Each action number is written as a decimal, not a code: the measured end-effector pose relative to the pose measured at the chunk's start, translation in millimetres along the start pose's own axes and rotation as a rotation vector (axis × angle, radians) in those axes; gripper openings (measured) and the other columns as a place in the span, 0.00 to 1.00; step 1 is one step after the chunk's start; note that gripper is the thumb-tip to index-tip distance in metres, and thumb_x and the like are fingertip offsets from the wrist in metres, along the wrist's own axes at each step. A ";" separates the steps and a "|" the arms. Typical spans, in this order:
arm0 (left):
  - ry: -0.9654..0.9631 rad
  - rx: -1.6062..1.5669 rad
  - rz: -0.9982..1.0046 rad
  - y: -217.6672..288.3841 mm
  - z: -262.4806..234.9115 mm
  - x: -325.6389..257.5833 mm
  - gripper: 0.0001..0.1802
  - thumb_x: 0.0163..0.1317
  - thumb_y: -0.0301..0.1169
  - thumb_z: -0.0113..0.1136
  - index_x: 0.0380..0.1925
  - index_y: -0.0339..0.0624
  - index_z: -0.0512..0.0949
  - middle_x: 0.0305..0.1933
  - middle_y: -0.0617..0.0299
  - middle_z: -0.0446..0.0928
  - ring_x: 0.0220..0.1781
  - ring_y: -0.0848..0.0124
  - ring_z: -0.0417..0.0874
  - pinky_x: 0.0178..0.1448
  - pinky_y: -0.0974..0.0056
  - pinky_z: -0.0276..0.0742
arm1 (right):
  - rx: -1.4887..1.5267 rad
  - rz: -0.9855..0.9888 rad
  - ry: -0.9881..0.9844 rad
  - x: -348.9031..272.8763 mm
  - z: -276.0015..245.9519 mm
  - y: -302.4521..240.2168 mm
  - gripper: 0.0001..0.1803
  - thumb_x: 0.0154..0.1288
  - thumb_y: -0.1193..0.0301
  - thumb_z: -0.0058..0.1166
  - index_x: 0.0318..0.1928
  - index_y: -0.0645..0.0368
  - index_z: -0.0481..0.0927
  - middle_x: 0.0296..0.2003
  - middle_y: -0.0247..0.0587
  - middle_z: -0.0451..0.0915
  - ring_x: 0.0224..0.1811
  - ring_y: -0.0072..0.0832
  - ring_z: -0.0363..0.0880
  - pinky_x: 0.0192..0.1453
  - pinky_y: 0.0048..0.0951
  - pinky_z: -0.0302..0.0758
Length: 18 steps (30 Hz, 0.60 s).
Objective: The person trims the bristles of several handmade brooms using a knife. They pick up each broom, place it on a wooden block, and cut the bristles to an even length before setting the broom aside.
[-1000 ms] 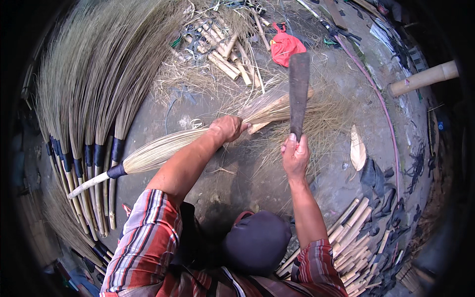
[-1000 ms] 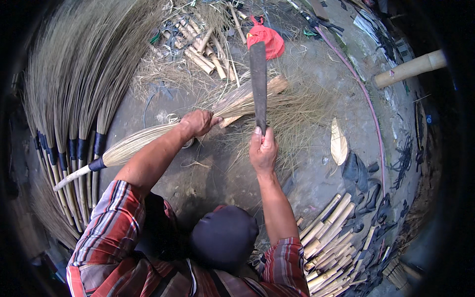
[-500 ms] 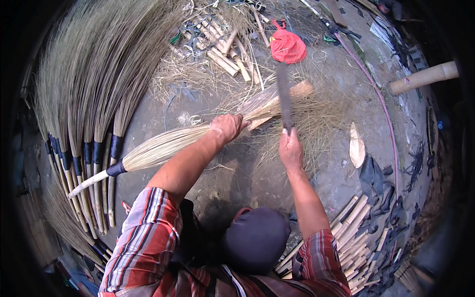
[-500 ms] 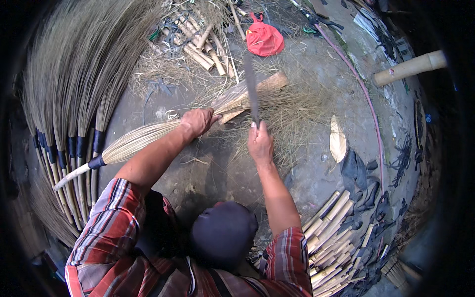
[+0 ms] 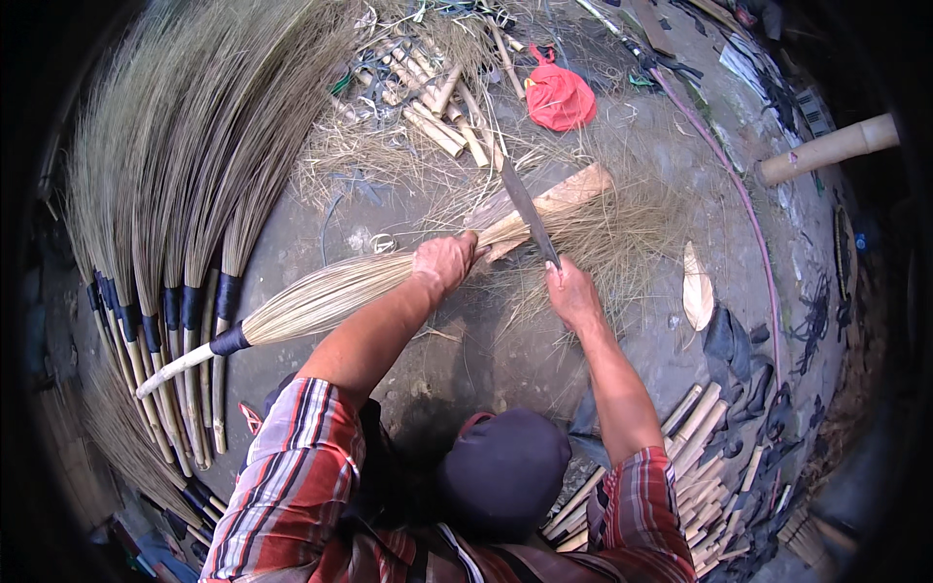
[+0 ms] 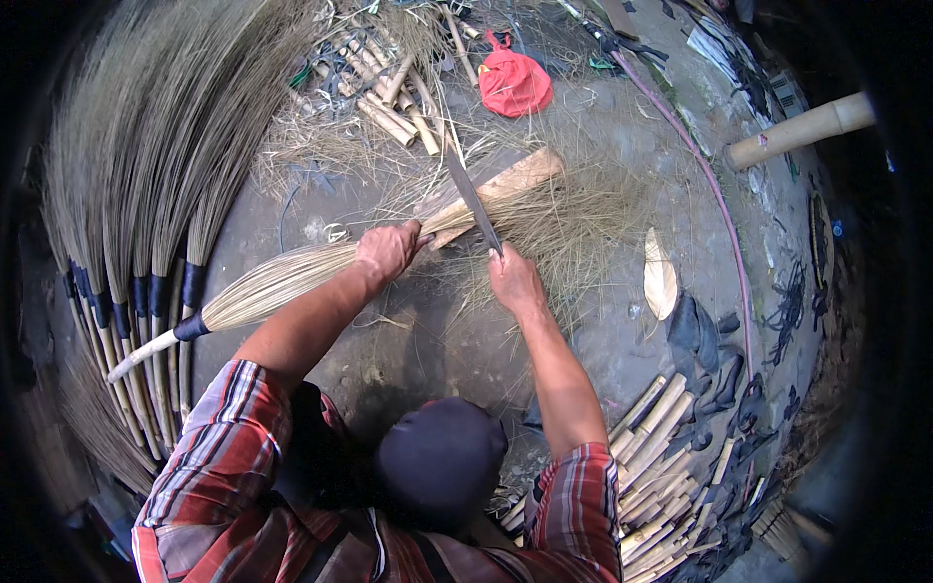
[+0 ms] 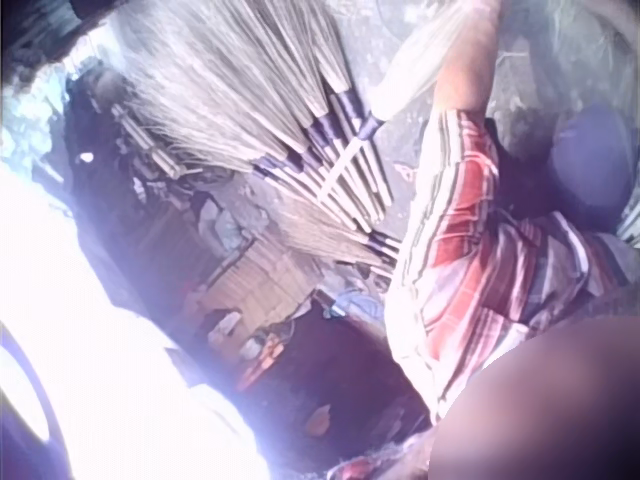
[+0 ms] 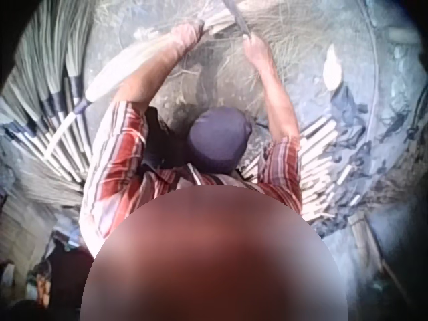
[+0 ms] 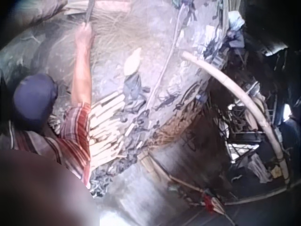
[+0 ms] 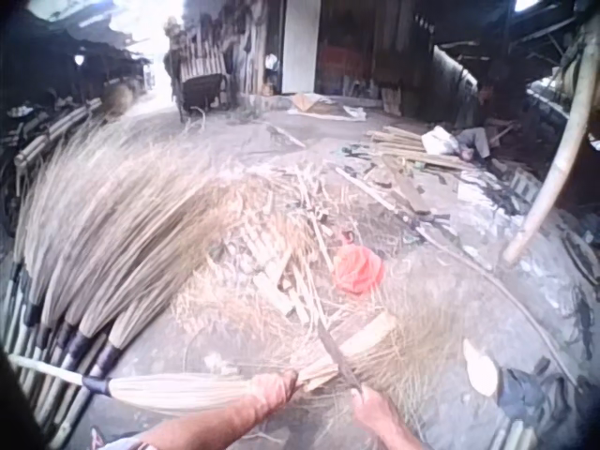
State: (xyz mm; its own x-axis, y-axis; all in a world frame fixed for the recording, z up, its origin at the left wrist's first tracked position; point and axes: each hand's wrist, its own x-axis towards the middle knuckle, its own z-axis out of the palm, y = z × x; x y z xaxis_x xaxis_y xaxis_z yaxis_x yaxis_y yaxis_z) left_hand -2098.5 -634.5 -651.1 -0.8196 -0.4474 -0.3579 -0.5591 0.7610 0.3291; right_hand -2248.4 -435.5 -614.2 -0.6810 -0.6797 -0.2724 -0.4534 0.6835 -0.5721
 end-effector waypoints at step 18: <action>-0.019 -0.041 -0.046 1.0 1.9 -1.6 0.29 0.78 0.59 0.43 0.50 0.43 0.76 0.36 0.41 0.86 0.43 0.43 0.89 0.45 0.42 0.83 | 0.535 -0.077 0.384 -18.5 39.0 13.5 0.14 0.78 0.61 0.50 0.43 0.60 0.74 0.23 0.55 0.80 0.27 0.56 0.83 0.30 0.49 0.73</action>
State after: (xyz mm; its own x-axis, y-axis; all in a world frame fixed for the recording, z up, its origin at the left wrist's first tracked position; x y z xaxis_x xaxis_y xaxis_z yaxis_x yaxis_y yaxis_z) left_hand -2097.6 -632.1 -651.9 -0.7904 -0.4721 -0.3904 -0.6013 0.7196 0.3472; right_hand -2219.5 -424.1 -647.1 -0.8598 -0.5102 0.0230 -0.2281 0.3433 -0.9111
